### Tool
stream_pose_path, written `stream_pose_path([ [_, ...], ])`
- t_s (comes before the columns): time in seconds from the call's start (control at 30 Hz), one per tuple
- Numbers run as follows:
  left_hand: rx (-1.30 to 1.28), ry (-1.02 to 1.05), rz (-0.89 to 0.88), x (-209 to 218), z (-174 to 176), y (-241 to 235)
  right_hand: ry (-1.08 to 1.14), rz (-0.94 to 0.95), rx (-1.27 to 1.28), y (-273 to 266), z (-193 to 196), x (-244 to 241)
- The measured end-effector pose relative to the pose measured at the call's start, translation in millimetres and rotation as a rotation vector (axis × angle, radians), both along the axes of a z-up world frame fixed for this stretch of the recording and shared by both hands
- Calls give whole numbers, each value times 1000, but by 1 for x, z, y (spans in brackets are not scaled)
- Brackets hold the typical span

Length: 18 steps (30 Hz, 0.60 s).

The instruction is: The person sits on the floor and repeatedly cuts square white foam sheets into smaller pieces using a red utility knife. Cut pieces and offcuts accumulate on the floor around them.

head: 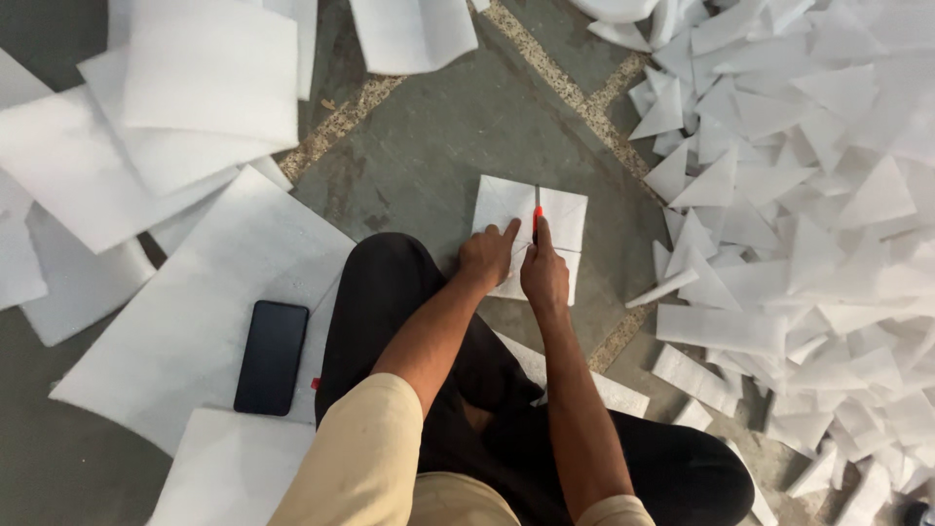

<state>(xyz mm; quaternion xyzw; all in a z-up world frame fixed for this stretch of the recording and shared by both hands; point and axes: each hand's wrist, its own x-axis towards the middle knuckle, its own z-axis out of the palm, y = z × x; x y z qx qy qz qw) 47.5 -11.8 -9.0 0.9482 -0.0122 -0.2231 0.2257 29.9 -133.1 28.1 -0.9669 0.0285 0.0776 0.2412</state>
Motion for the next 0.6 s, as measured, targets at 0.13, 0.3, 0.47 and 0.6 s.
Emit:
stream_pose_path([
  [0.13,5,-30,0,0,-8,-2,24,6,-36,2,-3,15],
  [0.3,-7,-29,-26,-4,-4,2,104,9,-27,-4,-1,20],
  [0.47,32,9,-37,-3,11,3,-134,133,155,-16,26,-76],
  [0.6,27,39,-53,-2,14,5,399,-36,-116,-25,51,-170],
])
